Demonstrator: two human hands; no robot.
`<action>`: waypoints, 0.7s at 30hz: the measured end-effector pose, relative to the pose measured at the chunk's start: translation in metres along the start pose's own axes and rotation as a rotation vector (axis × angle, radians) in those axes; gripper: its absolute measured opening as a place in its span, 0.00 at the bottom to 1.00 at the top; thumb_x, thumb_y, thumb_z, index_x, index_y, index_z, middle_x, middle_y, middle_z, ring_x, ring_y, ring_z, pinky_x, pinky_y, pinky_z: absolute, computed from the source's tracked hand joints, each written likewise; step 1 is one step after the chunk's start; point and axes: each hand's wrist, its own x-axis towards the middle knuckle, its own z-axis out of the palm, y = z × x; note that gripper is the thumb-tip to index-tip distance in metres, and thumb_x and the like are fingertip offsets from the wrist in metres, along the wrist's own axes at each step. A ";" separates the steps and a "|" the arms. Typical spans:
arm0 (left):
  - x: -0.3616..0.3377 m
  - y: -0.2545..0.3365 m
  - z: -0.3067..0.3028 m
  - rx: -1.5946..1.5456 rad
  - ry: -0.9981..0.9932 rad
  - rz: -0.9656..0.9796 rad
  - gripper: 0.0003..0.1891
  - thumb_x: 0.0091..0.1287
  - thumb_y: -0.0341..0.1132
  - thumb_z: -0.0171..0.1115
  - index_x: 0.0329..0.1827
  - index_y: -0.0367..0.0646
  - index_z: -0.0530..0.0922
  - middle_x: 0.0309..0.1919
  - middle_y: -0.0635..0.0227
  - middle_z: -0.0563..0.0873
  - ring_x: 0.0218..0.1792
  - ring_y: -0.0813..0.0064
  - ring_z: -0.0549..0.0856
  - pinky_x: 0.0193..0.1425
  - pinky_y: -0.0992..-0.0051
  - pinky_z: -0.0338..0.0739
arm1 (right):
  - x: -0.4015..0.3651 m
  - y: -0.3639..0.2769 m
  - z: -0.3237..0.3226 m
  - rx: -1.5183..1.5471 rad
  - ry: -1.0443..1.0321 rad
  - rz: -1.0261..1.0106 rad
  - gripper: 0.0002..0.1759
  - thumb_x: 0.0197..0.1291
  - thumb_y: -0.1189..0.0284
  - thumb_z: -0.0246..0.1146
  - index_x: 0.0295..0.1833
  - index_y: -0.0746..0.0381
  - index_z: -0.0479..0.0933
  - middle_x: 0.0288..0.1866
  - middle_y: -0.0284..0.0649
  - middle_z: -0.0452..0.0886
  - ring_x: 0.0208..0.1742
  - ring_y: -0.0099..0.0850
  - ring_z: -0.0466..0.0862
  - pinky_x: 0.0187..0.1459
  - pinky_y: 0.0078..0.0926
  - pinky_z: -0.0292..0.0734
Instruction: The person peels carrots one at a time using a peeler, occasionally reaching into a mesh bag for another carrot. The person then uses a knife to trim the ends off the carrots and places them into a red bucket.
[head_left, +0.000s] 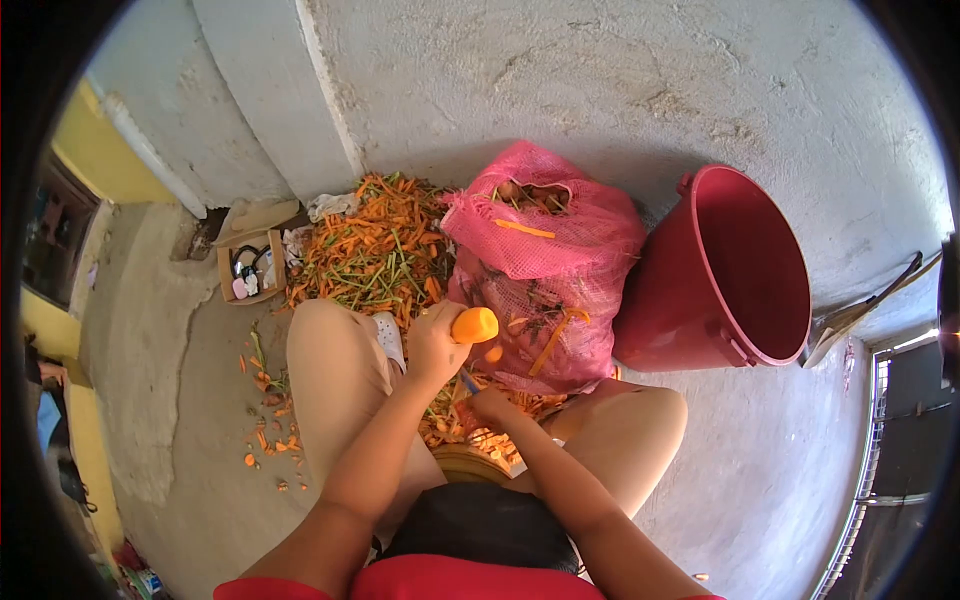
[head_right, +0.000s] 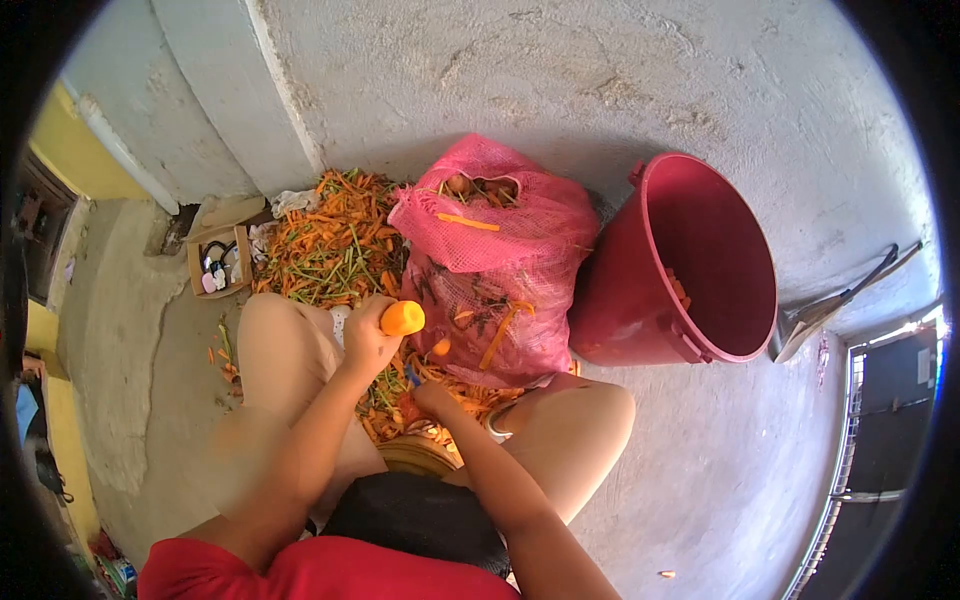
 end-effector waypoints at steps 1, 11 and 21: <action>-0.002 -0.003 0.001 0.032 -0.027 -0.009 0.09 0.43 0.29 0.62 0.28 0.40 0.72 0.24 0.61 0.76 0.27 0.60 0.77 0.28 0.69 0.71 | 0.005 0.003 -0.006 0.170 0.024 0.005 0.11 0.55 0.74 0.49 0.31 0.69 0.74 0.27 0.46 0.75 0.27 0.35 0.76 0.29 0.34 0.72; -0.025 -0.025 0.022 0.343 -0.790 -0.062 0.22 0.38 0.29 0.62 0.42 0.42 0.73 0.35 0.60 0.78 0.36 0.60 0.78 0.35 0.68 0.72 | -0.098 -0.118 -0.091 0.672 -0.020 -0.113 0.12 0.57 0.68 0.54 0.40 0.67 0.72 0.31 0.37 0.76 0.30 0.25 0.76 0.32 0.22 0.71; 0.001 -0.015 0.004 0.122 -0.497 -0.102 0.23 0.49 0.33 0.62 0.49 0.38 0.67 0.45 0.56 0.71 0.41 0.59 0.75 0.43 0.66 0.71 | -0.189 -0.097 -0.261 0.160 1.002 -0.505 0.06 0.58 0.75 0.49 0.36 0.67 0.68 0.26 0.34 0.71 0.26 0.23 0.73 0.27 0.18 0.72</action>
